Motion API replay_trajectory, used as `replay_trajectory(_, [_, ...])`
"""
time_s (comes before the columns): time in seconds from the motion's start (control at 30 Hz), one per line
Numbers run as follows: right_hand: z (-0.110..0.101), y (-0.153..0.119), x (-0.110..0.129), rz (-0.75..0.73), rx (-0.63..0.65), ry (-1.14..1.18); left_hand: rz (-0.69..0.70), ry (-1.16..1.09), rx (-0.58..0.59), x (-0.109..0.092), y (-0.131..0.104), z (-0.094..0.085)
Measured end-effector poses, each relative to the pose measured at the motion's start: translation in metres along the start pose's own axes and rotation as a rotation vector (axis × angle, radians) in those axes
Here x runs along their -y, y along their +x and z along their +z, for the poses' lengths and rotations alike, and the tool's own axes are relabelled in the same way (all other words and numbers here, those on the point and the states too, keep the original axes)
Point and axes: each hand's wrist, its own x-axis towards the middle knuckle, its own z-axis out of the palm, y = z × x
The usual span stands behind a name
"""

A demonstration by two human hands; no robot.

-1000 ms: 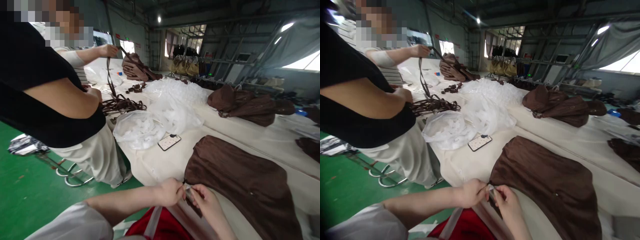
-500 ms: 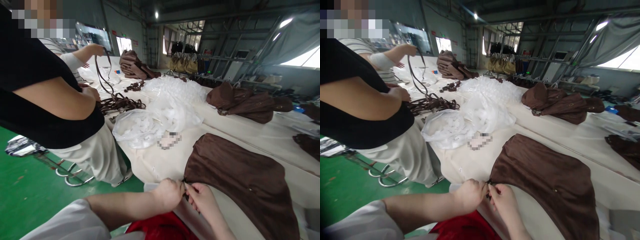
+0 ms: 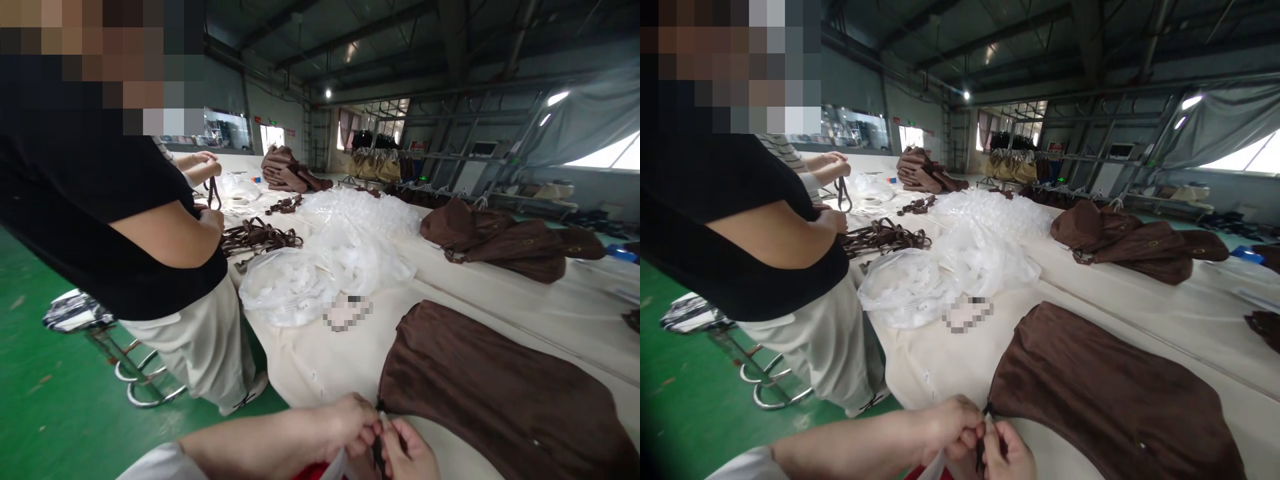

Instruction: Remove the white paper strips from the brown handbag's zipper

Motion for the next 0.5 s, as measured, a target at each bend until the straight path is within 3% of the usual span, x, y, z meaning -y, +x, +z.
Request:
replay_trajectory(0.1, [0.001,-0.012,0.01,-0.031,-0.029,0.039,-0.178,-0.415,0.334,0.0,0.001,-0.01])
replay_trajectory(0.17, [0.0,-0.018,0.016,-0.041,-0.042,0.07,-0.221,-0.604,0.566,-0.003,-0.003,-0.016])
replay_trajectory(0.23, [0.001,-0.02,0.021,-0.026,-0.037,0.09,-0.23,-0.733,0.704,-0.006,-0.008,-0.018])
replay_trajectory(0.37, [0.0,-0.018,0.027,-0.003,-0.009,0.042,-0.242,-0.708,0.801,-0.005,-0.015,-0.011])
replay_trajectory(0.5, [-0.02,-0.021,0.03,-0.077,-0.07,-0.05,-0.146,-0.216,0.723,-0.001,-0.017,-0.009])
